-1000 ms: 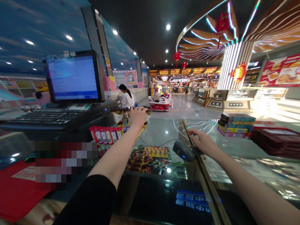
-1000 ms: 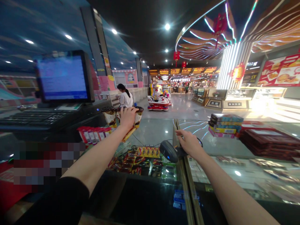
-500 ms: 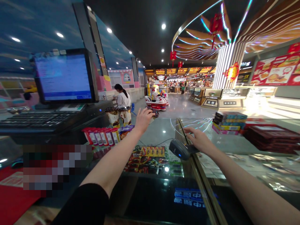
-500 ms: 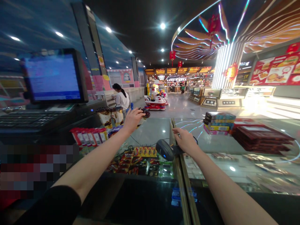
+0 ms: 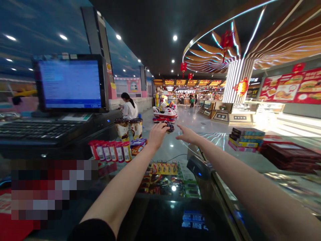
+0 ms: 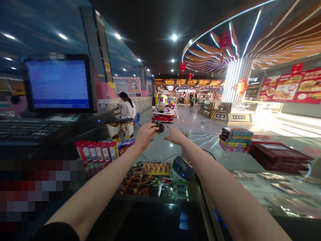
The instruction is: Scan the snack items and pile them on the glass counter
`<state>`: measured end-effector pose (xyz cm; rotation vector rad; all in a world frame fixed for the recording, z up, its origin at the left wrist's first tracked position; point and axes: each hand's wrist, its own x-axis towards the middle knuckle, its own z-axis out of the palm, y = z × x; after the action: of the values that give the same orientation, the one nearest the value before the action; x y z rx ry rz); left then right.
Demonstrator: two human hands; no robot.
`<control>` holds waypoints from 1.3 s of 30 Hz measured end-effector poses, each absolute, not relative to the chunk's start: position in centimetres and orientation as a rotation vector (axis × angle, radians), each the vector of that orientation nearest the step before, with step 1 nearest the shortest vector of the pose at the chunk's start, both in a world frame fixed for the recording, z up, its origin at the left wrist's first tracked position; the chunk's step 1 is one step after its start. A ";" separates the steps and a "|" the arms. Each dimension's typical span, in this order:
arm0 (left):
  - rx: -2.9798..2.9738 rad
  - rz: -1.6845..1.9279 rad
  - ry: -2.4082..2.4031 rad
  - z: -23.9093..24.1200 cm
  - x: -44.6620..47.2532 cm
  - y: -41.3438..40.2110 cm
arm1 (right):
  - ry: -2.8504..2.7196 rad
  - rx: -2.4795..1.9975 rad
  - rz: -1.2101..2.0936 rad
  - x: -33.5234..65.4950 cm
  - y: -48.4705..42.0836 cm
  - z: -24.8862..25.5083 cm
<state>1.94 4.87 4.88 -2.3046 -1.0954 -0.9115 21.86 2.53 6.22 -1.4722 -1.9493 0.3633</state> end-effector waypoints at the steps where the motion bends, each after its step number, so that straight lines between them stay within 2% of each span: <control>1: -2.305 -0.917 -1.097 4.9 1.8 4.8 | -1.952 -1.450 0.376 21.1 3.2 6.4; 5: -2.302 -0.956 -1.082 4.8 1.2 4.7 | -1.876 -1.377 0.491 19.6 5.5 6.5; 12: -2.363 -1.129 -1.054 4.3 0.6 5.2 | -1.720 -1.122 0.888 18.6 6.9 5.8; 18: -2.342 -1.766 -1.182 4.0 1.3 6.0 | -1.642 -1.154 0.932 18.7 6.4 5.6; 21: -2.397 -1.919 -1.338 4.0 1.2 6.1 | -1.618 -1.162 0.972 19.0 6.5 5.4; 31: -2.708 -1.660 -1.264 3.8 1.5 6.0 | -1.658 -1.265 0.816 20.8 5.5 4.9; 39: -3.054 -1.677 -1.033 3.7 5.6 4.9 | -1.739 -1.231 0.816 26.9 1.7 4.2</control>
<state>5.60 4.86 3.69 -3.0543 -1.0332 -1.6771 26.88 1.65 4.25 -1.2313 -1.7394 0.8157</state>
